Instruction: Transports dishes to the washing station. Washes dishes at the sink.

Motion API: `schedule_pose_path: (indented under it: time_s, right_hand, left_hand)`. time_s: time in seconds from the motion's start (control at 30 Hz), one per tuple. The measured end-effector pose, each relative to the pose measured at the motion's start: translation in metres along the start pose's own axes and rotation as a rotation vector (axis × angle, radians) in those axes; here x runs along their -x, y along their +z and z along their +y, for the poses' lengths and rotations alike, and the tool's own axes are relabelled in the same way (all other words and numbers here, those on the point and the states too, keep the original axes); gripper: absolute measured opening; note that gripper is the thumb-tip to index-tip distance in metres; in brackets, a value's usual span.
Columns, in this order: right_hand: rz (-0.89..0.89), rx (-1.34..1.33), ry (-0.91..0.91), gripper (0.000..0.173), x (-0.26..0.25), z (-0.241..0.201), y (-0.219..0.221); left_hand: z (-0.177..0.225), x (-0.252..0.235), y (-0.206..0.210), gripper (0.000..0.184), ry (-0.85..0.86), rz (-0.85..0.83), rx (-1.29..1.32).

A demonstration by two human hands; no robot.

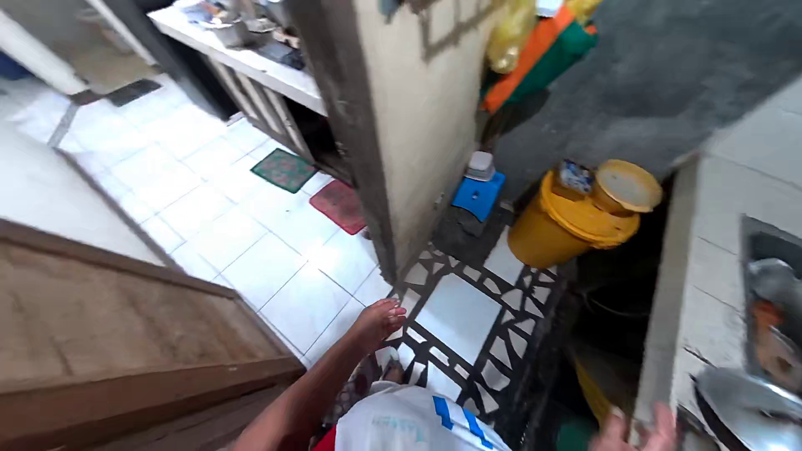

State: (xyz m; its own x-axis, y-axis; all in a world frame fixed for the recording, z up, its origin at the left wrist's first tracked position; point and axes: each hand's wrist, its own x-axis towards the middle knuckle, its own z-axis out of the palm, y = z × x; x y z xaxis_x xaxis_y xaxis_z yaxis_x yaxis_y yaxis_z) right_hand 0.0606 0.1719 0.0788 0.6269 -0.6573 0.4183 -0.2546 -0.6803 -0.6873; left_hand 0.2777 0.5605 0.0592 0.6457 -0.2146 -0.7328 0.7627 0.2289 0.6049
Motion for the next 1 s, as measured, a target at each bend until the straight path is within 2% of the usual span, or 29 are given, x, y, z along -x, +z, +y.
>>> schedule_pose_path:
  time_s: [0.07,0.13,0.23,0.4,0.5,0.63,0.77,0.83,0.9,1.0]
  right_hand:
    - [-0.255,-0.236,0.032,0.054,-0.008,-0.045,0.073]
    - [-0.498,-0.355,-0.045,0.046,-0.015,-0.085,0.130]
    - [-0.824,-0.213,-0.370,0.035,-0.029,-0.133,0.186]
    - [-1.265,-0.055,-0.536,0.034,-0.051,-0.192,0.275]
    - [-1.477,0.051,-0.659,0.037,-0.055,-0.226,0.323]
    - [-1.709,0.187,-0.905,0.043,-0.068,-0.288,0.395]
    - [-1.835,0.164,-1.135,0.043,-0.074,-0.339,0.446]
    - [-1.911,0.040,-1.103,0.043,-0.077,-0.369,0.462]
    - [-1.954,-0.180,-0.949,0.041,-0.077,-0.401,0.476]
    - [-1.920,-0.458,-0.721,0.037,-0.070,-0.449,0.500]
  left_hand:
    - [0.025,0.002,-0.037,0.036,0.045,0.067,0.110]
    - [0.048,0.005,-0.071,0.036,0.087,0.156,0.204]
    - [0.066,0.003,-0.116,0.039,0.127,0.289,0.313]
    - [0.078,-0.006,-0.167,0.036,0.143,0.480,0.594]
    - [0.077,-0.007,-0.182,0.036,0.146,0.538,0.727]
    - [0.109,-0.006,-0.202,0.035,0.267,0.615,0.855]
    - [0.133,-0.010,-0.235,0.036,0.331,0.670,0.892]
    - [0.151,-0.010,-0.256,0.034,0.361,0.705,0.929]
    - [0.173,-0.011,-0.281,0.031,0.383,0.735,0.968]
    - [0.221,-0.018,-0.328,0.029,0.386,0.750,0.971]
